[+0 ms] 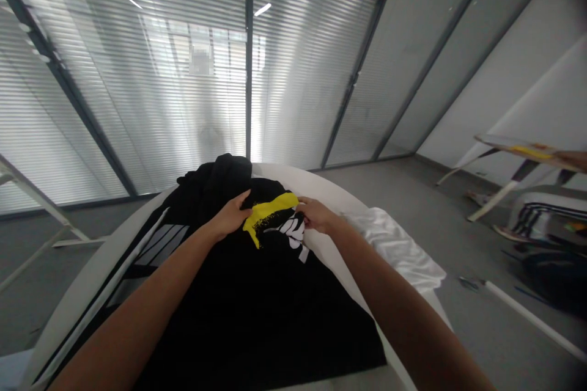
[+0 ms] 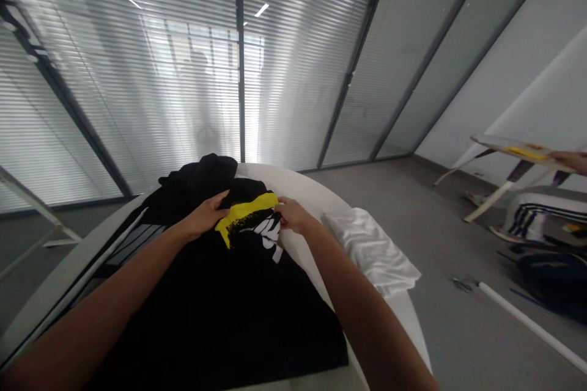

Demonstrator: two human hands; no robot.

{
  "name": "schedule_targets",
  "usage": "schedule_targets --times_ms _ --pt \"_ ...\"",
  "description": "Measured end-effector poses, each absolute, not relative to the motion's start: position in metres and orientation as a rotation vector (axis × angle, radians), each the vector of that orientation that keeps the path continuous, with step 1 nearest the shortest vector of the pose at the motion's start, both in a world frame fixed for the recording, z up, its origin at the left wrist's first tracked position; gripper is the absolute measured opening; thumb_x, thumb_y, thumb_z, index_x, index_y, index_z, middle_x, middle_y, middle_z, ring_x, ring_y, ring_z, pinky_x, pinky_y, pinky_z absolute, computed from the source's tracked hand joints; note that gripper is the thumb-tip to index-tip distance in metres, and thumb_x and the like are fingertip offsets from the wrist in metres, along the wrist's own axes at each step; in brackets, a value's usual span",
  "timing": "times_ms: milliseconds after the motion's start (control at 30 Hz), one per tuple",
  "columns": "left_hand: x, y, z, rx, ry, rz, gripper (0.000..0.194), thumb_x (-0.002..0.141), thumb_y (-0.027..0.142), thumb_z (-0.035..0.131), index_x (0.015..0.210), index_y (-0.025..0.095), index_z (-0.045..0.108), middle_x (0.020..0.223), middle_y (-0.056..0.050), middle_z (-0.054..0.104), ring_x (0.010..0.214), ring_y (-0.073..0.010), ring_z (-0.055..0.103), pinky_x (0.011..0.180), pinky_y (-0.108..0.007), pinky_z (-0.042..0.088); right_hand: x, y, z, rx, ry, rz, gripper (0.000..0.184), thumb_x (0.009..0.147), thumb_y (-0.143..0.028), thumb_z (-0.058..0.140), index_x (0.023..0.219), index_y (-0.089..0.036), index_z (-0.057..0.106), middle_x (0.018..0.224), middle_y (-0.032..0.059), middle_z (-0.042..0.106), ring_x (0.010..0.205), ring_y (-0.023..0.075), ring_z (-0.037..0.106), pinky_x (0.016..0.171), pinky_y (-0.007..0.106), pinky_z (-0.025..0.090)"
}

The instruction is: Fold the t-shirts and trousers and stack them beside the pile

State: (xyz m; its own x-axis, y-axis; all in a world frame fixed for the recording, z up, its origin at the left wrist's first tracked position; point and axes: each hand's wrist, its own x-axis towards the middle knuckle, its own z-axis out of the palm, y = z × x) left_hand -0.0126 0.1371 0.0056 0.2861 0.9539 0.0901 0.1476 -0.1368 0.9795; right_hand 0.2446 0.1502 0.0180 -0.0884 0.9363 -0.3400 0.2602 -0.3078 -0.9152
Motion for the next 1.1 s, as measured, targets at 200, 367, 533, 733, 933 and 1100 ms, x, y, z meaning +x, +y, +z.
schedule_targets --times_ms 200,367,533,733,933,1100 --pt "0.038 0.156 0.000 1.494 1.058 0.988 0.078 0.067 0.002 0.056 0.143 0.014 0.046 0.143 -0.009 0.051 0.128 -0.0252 0.051 0.107 -0.035 0.041 0.285 0.158 0.024 -1.628 -1.174 1.357 0.043 0.072 -0.013 0.056 0.113 -0.022 0.063 0.060 -0.0060 0.054 0.046 0.0069 0.043 0.052 0.021 0.044" --pt "0.068 0.172 -0.008 1.373 0.909 1.136 0.078 0.072 0.004 0.055 0.147 0.019 0.040 0.148 -0.007 0.045 0.133 -0.0211 0.047 0.108 -0.032 0.040 0.307 0.164 0.030 -1.630 -1.262 1.075 0.047 0.080 -0.023 0.049 0.125 -0.025 0.058 0.074 -0.0022 0.064 0.052 0.0093 0.052 0.053 0.022 0.044" --pt "0.061 0.176 -0.029 1.702 1.314 1.047 0.052 0.082 0.013 0.051 0.134 0.015 0.058 0.132 -0.009 0.062 0.124 -0.0215 0.056 0.107 -0.033 0.041 0.317 0.167 0.006 -1.829 -1.429 0.812 0.041 0.085 -0.026 0.047 0.122 -0.018 0.061 0.089 0.0058 0.070 0.075 0.0160 0.064 0.070 0.028 0.049" --pt "0.039 0.166 -0.030 2.130 1.594 0.773 0.042 0.085 0.016 0.049 0.123 0.016 0.066 0.129 -0.008 0.064 0.120 -0.0215 0.059 0.106 -0.029 0.039 0.308 0.153 -0.013 -1.924 -1.557 0.615 0.042 0.083 -0.028 0.054 0.123 -0.015 0.058 0.111 0.0121 0.066 0.106 0.0233 0.060 0.093 0.032 0.042" --pt "0.030 0.168 -0.028 2.210 1.652 0.695 0.039 0.085 0.019 0.048 0.117 0.018 0.070 0.124 -0.008 0.068 0.116 -0.0223 0.060 0.105 -0.030 0.039 0.285 0.117 -0.018 -2.030 -1.841 0.116 0.057 0.089 -0.028 0.051 0.143 -0.012 0.040 0.121 0.0184 0.057 0.113 0.0274 0.054 0.098 0.037 0.038" --pt "0.024 0.169 -0.032 2.378 1.652 0.645 0.040 0.086 0.021 0.046 0.117 0.018 0.070 0.124 -0.006 0.067 0.117 -0.0190 0.060 0.105 -0.027 0.039 0.275 0.097 -0.024 -2.043 -1.955 -0.012 0.052 0.098 -0.036 0.040 0.147 -0.019 0.038 0.129 0.0168 0.053 0.117 0.0274 0.051 0.098 0.039 0.039"
